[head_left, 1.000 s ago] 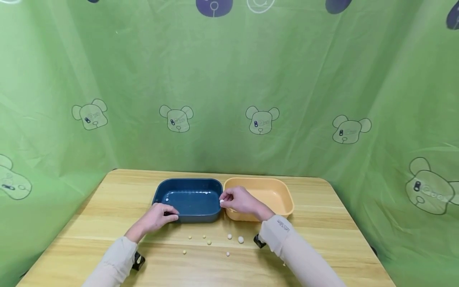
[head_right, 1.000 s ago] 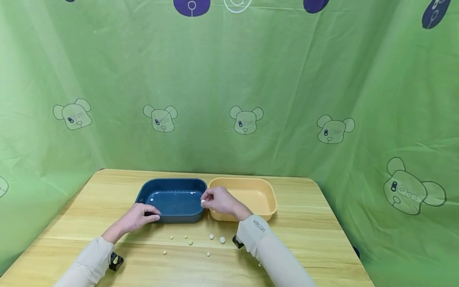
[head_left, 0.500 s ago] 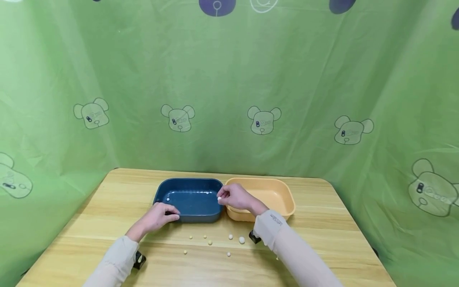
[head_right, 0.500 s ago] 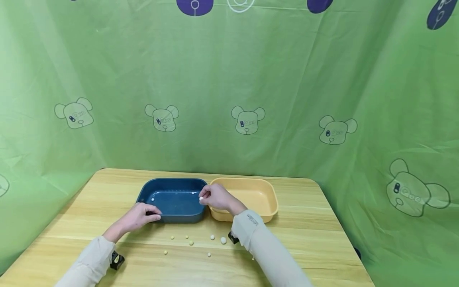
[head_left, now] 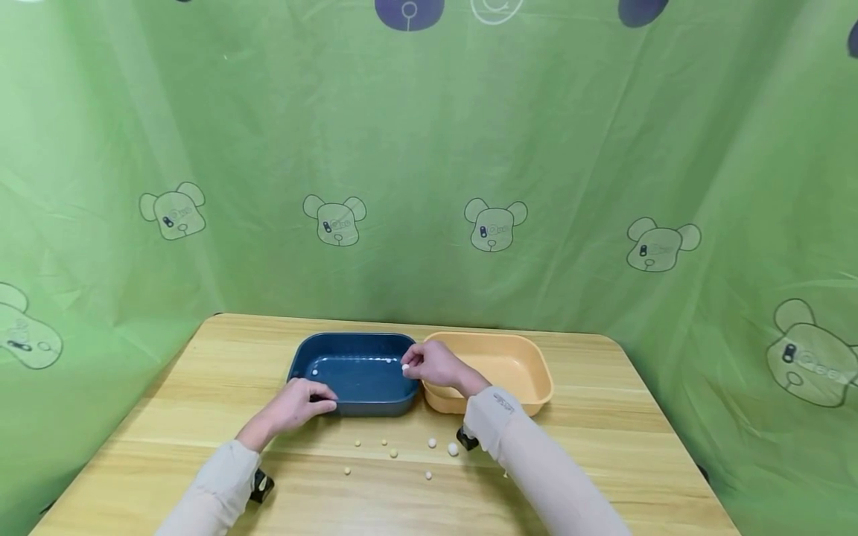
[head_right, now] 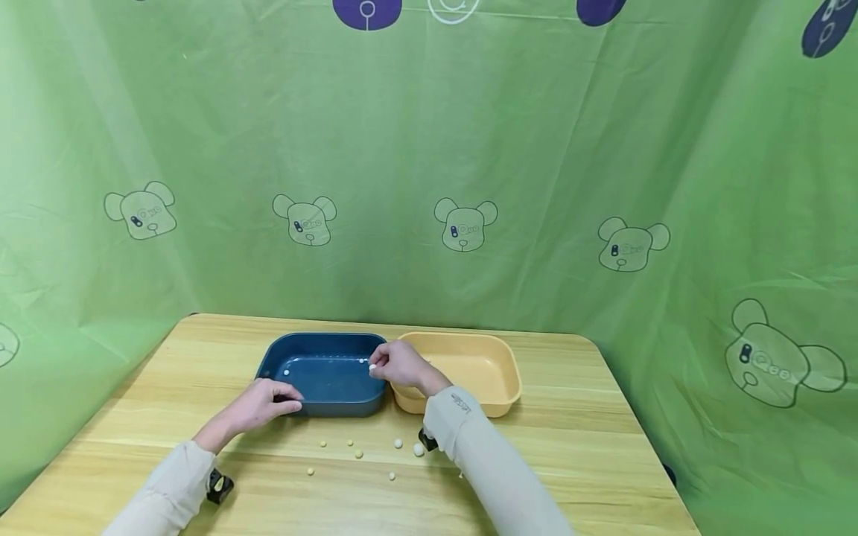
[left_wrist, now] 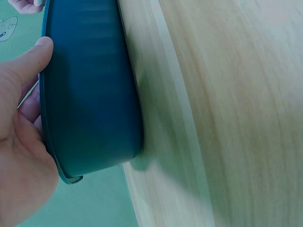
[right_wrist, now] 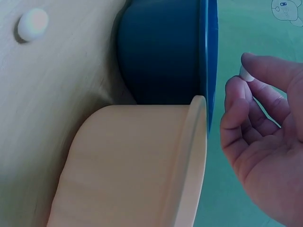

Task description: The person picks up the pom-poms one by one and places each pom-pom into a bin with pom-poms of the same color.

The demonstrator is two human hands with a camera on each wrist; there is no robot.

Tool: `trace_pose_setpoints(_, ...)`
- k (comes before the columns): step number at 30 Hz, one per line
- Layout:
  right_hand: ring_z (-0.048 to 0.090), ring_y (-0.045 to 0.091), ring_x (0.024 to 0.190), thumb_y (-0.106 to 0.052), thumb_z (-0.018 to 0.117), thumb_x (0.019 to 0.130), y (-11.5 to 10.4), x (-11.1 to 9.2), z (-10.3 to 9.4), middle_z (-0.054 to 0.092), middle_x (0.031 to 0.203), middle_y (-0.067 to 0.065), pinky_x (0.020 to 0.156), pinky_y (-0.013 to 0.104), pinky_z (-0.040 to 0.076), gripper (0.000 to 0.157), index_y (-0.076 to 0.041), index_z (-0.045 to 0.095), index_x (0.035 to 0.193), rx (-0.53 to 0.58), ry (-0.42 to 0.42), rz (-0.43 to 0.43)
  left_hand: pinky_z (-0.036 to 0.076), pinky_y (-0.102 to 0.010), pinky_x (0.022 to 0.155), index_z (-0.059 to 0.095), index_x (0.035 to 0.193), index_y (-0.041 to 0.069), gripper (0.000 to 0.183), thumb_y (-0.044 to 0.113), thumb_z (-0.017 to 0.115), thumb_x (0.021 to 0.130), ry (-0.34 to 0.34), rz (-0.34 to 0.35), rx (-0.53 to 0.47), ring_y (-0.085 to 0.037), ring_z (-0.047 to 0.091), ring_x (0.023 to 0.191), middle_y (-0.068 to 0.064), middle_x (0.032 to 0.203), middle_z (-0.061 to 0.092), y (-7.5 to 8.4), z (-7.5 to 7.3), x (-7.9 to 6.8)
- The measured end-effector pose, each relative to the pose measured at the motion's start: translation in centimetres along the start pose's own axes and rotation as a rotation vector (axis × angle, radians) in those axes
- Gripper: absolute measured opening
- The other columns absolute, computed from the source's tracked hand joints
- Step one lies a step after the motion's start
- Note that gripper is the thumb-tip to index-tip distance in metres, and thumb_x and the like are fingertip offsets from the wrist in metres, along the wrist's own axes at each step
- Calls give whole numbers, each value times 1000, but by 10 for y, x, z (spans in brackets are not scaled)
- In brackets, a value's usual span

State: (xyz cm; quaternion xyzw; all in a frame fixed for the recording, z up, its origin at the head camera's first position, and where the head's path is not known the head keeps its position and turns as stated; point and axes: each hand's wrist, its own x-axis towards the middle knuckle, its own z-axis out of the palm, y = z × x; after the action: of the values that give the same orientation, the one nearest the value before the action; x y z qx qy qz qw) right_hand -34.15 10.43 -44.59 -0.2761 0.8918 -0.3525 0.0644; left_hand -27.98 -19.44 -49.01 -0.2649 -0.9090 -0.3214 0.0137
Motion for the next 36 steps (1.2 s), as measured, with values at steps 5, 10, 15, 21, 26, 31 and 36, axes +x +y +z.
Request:
trace_pose_setpoints(5, 56, 11, 74, -8, 71, 83, 2, 5, 3, 62, 79, -2, 68, 24, 49, 14, -2, 69, 95, 13, 1, 36, 51, -30, 76, 74, 92, 14, 10, 20, 68, 88, 4, -2, 1, -15, 64, 88, 6, 90, 70, -1, 1, 0)
trace_pose_setpoints(10, 56, 13, 74, -6, 70, 83, 3, 7, 4, 62, 80, 0, 66, 24, 48, 19, 4, 67, 100, 35, 8, 61, 51, -34, 77, 74, 92, 14, 9, 19, 67, 88, 0, -7, -3, -15, 64, 88, 6, 90, 70, -2, 2, 1)
trace_pose_setpoints(15, 57, 13, 75, -7, 71, 83, 2, 7, 3, 62, 81, 1, 66, 23, 49, 20, 4, 67, 100, 35, 13, 65, 51, -35, 78, 74, 93, 15, 10, 21, 67, 89, -6, -11, -3, -16, 64, 89, 6, 91, 70, -2, 3, 2)
trace_pose_setpoints(21, 57, 11, 73, -7, 71, 83, 2, 3, 0, 62, 80, -1, 66, 23, 49, 13, -2, 69, 95, 22, 23, 57, 51, -33, 77, 74, 92, 17, 9, 22, 67, 88, 1, -16, -10, -15, 64, 89, 6, 91, 70, -1, 4, 1)
trace_pose_setpoints(26, 57, 10, 73, -7, 71, 83, -1, -8, -6, 64, 79, -2, 69, 24, 49, 12, -2, 69, 93, 11, 21, 32, 51, -33, 78, 74, 92, 15, 9, 20, 67, 88, 2, -15, -5, -16, 64, 89, 5, 91, 70, -1, 4, 1)
trace_pose_setpoints(31, 58, 10, 73, -6, 70, 83, -3, -25, -14, 65, 78, -2, 70, 25, 50, 12, 1, 70, 93, 32, 19, 0, 51, -35, 78, 74, 92, 14, 9, 20, 67, 88, 4, -19, -11, -17, 64, 89, 5, 91, 70, 0, 2, 0)
trace_pose_setpoints(36, 60, 10, 74, -5, 69, 84, -2, -44, -21, 66, 80, -1, 70, 26, 51, 11, 2, 69, 92, 51, 1, -21, 51, -33, 77, 74, 92, 14, 10, 20, 68, 88, 4, -19, -10, -17, 64, 89, 5, 91, 70, 1, 1, 0)
